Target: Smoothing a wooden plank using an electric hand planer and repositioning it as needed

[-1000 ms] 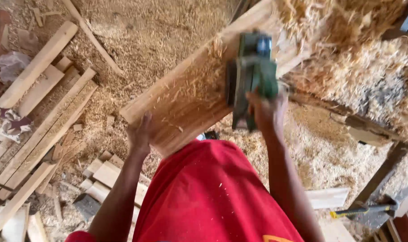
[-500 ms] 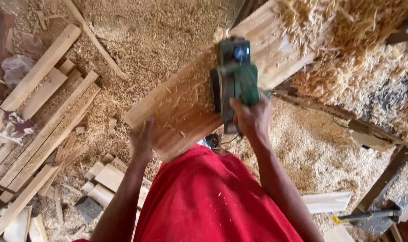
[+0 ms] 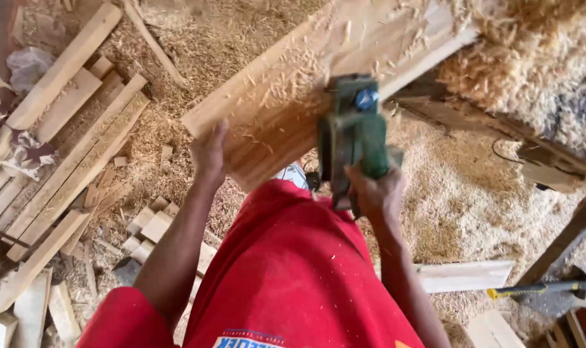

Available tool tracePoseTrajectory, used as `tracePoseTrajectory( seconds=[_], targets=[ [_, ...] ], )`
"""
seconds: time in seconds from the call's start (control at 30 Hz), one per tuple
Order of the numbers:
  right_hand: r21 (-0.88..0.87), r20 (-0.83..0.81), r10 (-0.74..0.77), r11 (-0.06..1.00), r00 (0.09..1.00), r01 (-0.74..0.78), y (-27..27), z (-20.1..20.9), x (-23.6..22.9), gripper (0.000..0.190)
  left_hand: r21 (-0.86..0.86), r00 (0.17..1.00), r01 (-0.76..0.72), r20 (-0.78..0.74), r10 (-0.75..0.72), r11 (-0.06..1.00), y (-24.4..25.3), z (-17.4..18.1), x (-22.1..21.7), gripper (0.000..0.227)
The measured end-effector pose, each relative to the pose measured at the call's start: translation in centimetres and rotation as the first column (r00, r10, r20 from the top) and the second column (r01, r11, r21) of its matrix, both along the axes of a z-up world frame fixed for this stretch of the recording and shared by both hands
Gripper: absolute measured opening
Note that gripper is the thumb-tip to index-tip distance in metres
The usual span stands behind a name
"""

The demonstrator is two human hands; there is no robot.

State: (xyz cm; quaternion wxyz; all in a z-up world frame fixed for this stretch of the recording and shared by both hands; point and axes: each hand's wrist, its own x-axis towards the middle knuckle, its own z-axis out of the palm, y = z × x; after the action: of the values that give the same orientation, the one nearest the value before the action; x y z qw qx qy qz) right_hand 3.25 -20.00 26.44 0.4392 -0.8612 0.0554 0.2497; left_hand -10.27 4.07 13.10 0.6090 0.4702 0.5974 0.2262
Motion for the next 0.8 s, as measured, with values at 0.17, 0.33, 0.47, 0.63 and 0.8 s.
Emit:
tracePoseTrajectory(
  seconds=[0.17, 0.33, 0.47, 0.63, 0.8],
  targets=[
    [-0.064, 0.035, -0.071, 0.995, 0.997, 0.074, -1.0, -1.2, -1.4, 0.017, -0.041, 0.98, 0.134, -0.143, -0.138, 0.99, 1.4, -8.7, -2.8, 0.055],
    [-0.022, 0.188, -0.002, 1.0, 0.982, 0.006, 4.6, -1.7, 8.1, 0.022, -0.083, 0.979, 0.136, -0.143, -0.147, 0.987, 1.0, -5.8, -2.0, 0.062],
    [0.043, 0.409, -0.031, 0.999, 0.912, 0.014, 10.0, -2.2, 17.0, 0.028, -0.141, 0.977, 0.145, -0.139, -0.164, 0.979, 1.9, -6.1, -2.3, 0.068],
    [0.293, 0.254, -0.255, 0.94, 0.933, 0.176, 8.8, -2.7, 21.0, 0.03, -0.143, 0.983, 0.163, -0.064, -0.174, 0.976, 1.6, -6.0, -2.2, 0.06],
    [0.304, 0.371, -0.098, 0.953, 0.923, -0.021, 5.8, -0.8, 8.9, 0.016, -0.147, 0.992, 0.122, -0.019, -0.126, 0.982, 1.4, -2.2, -0.3, 0.06]
  ],
)
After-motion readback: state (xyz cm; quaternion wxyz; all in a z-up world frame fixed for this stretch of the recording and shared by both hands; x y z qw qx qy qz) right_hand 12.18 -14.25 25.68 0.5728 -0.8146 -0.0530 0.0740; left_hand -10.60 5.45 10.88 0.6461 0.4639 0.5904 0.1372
